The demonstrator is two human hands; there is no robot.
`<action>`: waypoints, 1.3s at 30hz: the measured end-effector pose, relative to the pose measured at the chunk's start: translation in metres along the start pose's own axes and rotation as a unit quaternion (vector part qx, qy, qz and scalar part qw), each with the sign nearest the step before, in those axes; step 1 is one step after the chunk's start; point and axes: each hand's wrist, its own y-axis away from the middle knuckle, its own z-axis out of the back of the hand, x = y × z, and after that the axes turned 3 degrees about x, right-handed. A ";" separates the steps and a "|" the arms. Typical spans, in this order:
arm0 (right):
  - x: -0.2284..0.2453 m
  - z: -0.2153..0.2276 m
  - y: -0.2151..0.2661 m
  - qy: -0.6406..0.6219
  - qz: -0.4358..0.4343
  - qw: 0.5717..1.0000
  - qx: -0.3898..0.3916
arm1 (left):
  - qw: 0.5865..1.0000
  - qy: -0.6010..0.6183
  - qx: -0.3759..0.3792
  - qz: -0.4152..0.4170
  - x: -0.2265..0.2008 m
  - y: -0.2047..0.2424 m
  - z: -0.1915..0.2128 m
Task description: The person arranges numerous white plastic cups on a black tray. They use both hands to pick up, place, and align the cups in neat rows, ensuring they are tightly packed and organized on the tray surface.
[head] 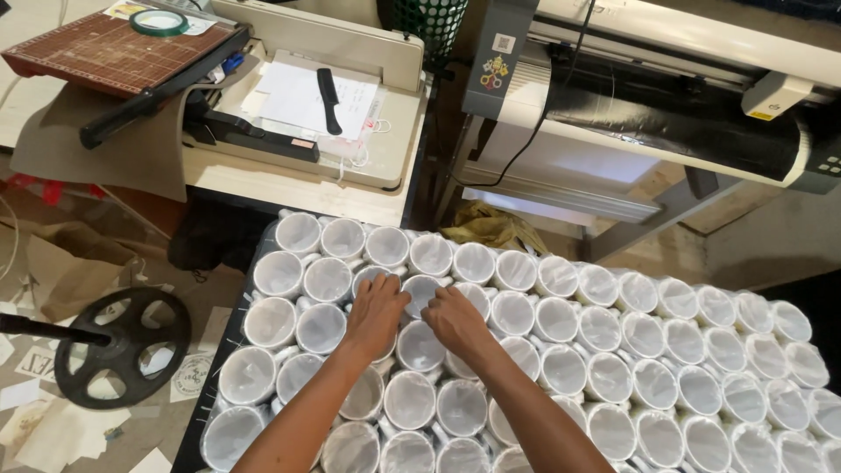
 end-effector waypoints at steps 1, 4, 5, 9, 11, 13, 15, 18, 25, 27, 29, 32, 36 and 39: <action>0.000 -0.003 -0.001 0.001 0.000 1.000 0.000 | 1.000 0.000 -0.001 0.000 0.001 -0.001 -0.002; -0.001 -0.007 -0.006 0.002 0.012 0.999 -0.032 | 1.000 0.019 -0.019 -0.008 0.009 -0.002 -0.009; -0.002 -0.007 -0.008 -0.026 0.005 0.999 -0.022 | 0.998 0.043 -0.042 -0.009 0.012 -0.001 -0.013; 0.000 -0.007 -0.017 -0.062 -0.040 0.997 0.000 | 0.993 0.076 -0.086 0.011 0.020 0.005 -0.012; 0.002 -0.011 -0.021 -0.086 -0.038 0.996 0.006 | 0.996 0.049 -0.062 0.031 0.024 0.009 -0.004; 0.006 -0.005 -0.026 -0.108 -0.036 0.993 0.011 | 0.998 0.024 -0.040 0.050 0.027 0.009 -0.003; 0.015 0.012 -0.029 -0.151 -0.077 0.984 -0.050 | 0.998 0.005 -0.008 0.056 0.029 0.008 -0.008; 0.025 0.025 -0.039 -0.177 -0.096 0.976 -0.088 | 0.999 -0.002 -0.012 0.048 0.032 0.001 -0.032; 0.026 0.017 -0.065 -0.122 -0.005 0.980 -0.156 | 0.998 -0.005 0.006 0.067 0.034 0.000 -0.026; 0.024 0.014 -0.070 -0.107 -0.032 0.989 -0.094 | 0.996 0.010 0.044 0.076 0.035 -0.002 -0.019; 0.022 0.009 -0.071 -0.100 -0.040 0.991 -0.084 | 0.997 0.025 0.031 0.071 0.034 0.005 -0.007; 0.021 0.011 -0.078 -0.094 -0.052 0.989 -0.098 | 0.996 0.055 -0.032 0.065 0.049 0.023 0.002; 0.035 0.029 -0.096 -0.128 -0.055 0.983 -0.118 | 0.985 0.028 -0.115 0.123 0.079 0.053 0.027; 0.054 0.026 -0.117 -0.127 -0.001 0.987 -0.102 | 0.981 -0.023 -0.103 0.162 0.090 0.067 0.036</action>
